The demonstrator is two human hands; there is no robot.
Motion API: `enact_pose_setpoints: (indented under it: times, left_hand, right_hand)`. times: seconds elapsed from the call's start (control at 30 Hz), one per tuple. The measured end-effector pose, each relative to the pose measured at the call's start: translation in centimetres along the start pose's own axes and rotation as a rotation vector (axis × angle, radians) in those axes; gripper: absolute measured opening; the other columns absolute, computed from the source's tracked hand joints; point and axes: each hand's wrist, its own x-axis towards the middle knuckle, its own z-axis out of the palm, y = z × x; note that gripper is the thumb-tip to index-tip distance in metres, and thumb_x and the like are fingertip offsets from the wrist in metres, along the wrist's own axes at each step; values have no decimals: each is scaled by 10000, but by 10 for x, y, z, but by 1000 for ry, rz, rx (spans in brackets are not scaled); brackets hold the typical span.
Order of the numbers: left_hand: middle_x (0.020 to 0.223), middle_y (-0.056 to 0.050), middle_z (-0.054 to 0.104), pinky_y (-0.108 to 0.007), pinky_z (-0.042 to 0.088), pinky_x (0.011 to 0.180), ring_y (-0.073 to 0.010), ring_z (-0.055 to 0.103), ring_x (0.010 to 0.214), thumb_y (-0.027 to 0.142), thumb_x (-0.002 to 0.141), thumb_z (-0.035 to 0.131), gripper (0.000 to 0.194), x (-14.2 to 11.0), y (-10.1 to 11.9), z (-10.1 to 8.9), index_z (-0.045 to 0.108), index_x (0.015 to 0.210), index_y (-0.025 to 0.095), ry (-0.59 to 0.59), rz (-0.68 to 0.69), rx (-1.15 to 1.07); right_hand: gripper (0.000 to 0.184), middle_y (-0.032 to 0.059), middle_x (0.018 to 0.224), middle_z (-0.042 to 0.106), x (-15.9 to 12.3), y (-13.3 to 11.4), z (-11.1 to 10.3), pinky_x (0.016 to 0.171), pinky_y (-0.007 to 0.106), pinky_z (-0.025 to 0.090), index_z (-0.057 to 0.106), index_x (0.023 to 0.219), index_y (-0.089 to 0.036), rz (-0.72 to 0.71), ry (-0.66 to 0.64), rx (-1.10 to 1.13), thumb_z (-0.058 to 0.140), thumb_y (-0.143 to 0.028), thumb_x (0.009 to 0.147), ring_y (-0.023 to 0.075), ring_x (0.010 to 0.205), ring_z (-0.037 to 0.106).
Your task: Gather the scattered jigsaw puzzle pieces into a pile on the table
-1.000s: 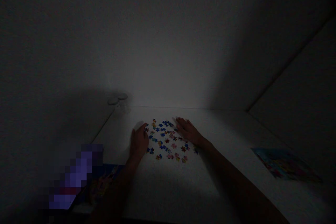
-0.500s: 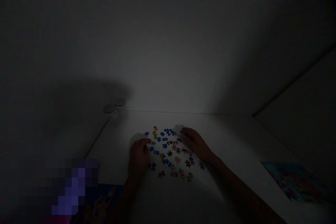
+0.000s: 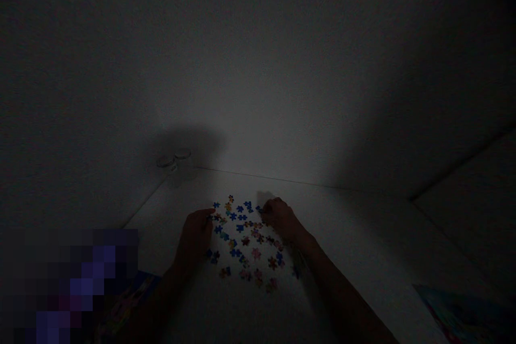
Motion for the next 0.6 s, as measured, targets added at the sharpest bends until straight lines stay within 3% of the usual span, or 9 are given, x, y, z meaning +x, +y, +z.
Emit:
enact_pose_setpoints:
  times: [0.17, 0.33, 0.6]
  left_hand:
    - [1077, -68, 665, -434, 474, 967, -229, 586, 1049, 270, 878, 416, 320, -3, 5, -3, 643, 1098, 226, -9, 32, 53]
    - [1059, -72, 671, -427, 481, 954, -229, 588, 1041, 298, 885, 412, 323, -4, 6, -3, 641, 1100, 223, -23, 66, 107]
    - [1026, -67, 686, -420, 483, 939, -225, 601, 1009, 300, 892, 409, 309, -2, 5, -1, 653, 1072, 242, -77, 112, 128]
  right_hand:
    - [176, 74, 1001, 672, -2, 0, -10, 767, 300, 391, 619, 956, -178, -104, -79, 51, 593, -169, 782, 211, 907, 608]
    - [260, 102, 1060, 667, -5, -4, -15, 721, 290, 390, 581, 1021, -169, -113, -210, 120, 603, -153, 762, 226, 920, 603]
    - [122, 101, 992, 686, -3, -3, -14, 724, 286, 426, 649, 890, -153, -216, -264, 161, 636, -208, 781, 213, 873, 613]
